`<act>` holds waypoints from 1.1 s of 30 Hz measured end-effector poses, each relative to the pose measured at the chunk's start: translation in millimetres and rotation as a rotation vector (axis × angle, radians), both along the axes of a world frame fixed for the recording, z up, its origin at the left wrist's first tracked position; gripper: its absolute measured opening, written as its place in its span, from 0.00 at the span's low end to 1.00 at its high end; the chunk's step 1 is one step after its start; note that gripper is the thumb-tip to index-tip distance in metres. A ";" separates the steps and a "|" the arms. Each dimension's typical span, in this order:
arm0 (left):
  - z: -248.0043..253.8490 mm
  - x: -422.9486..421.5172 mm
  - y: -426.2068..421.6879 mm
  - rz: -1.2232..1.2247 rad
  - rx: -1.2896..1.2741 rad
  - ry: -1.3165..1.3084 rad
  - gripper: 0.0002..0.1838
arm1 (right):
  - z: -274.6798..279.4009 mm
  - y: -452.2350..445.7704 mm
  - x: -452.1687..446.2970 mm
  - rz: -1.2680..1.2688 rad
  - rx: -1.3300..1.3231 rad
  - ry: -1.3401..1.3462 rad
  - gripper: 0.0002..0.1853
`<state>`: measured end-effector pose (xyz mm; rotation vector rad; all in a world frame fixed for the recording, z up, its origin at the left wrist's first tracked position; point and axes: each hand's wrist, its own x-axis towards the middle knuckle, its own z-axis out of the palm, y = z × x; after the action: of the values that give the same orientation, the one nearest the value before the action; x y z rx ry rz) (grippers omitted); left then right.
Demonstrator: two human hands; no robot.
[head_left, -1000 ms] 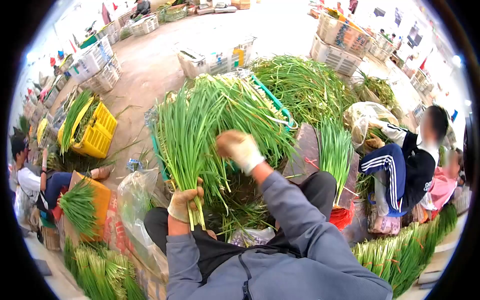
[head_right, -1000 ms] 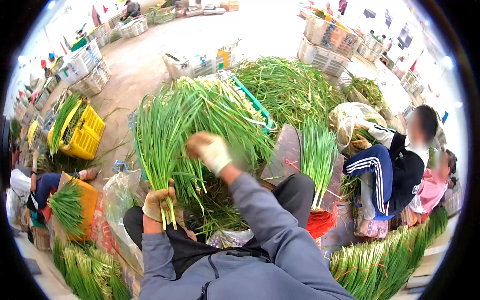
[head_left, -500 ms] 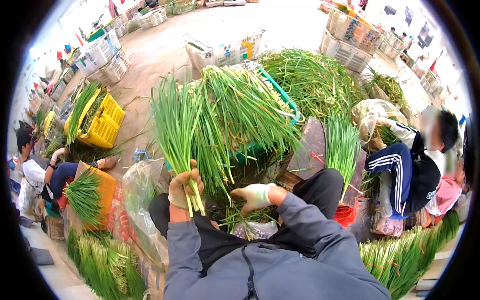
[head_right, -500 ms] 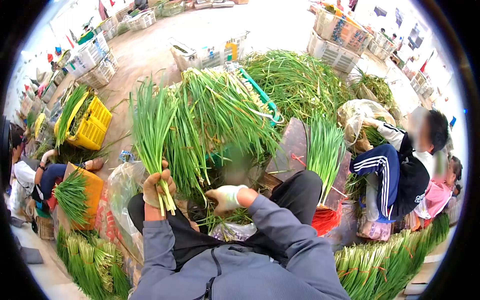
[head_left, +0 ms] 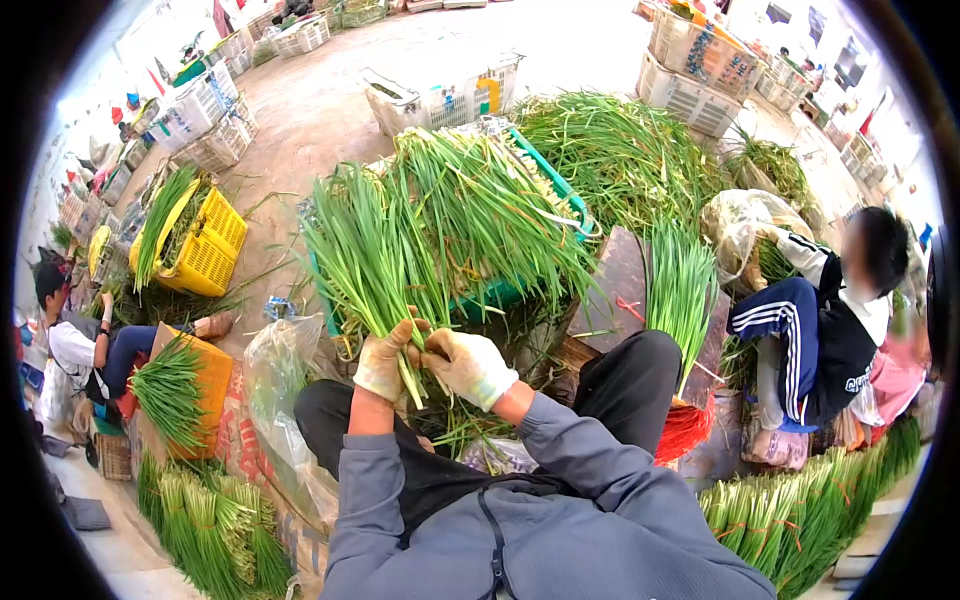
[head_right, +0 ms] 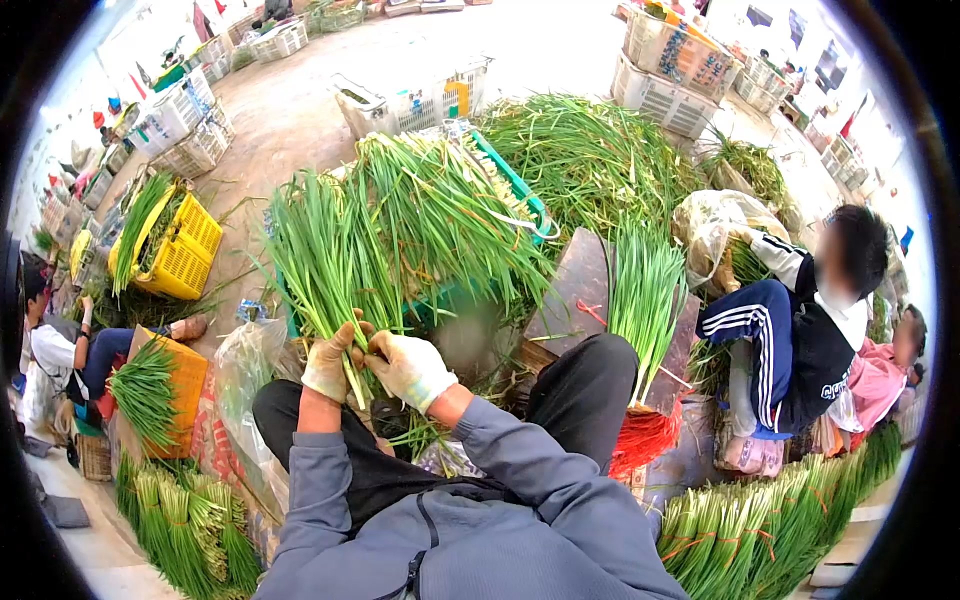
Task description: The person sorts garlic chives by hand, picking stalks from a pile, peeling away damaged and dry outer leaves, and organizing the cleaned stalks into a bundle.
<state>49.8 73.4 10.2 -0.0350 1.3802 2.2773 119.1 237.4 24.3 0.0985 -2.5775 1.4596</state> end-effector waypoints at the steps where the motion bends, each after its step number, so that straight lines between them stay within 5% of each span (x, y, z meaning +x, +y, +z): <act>1: 0.1 0.9 2.2 0.023 0.013 -0.005 0.30 | -1.8 0.2 -2.3 0.008 -0.012 -0.027 0.12; 5: -2.4 0.3 2.4 -0.020 -0.088 0.028 0.23 | -17.3 10.1 -1.1 0.009 -0.257 -0.044 0.10; 8: -0.7 2.8 13.1 0.025 -0.224 0.072 0.15 | -14.4 14.6 -0.1 0.010 -0.194 -0.063 0.10; 15: -36.3 -15.9 5.1 0.212 -0.278 -0.071 0.16 | -32.0 26.9 -5.3 -0.102 -0.551 -0.261 0.10; 18: -32.8 -10.0 13.7 0.238 -0.246 0.000 0.19 | -30.7 19.2 -11.8 -0.011 -0.192 -0.118 0.14; 25: -31.9 -10.3 11.9 0.267 -0.248 -0.007 0.15 | -45.9 15.8 -23.2 -0.058 -0.578 -0.268 0.13; 29: -50.8 -26.6 -3.5 0.409 -0.269 -0.037 0.15 | -43.9 40.3 -12.1 -0.184 -1.198 -0.149 0.07; 31: -48.9 -31.1 -10.9 0.407 -0.219 -0.081 0.15 | -52.2 62.2 0.7 -0.153 -1.086 -0.245 0.09; 33: -39.7 -28.6 -17.2 0.341 -0.193 -0.075 0.14 | -75.5 77.6 11.7 -0.037 -0.458 -0.339 0.17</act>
<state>21.2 56.3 -29.5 -0.4446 1.6533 2.3691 130.8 315.0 -51.2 -0.2787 -2.3770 2.1660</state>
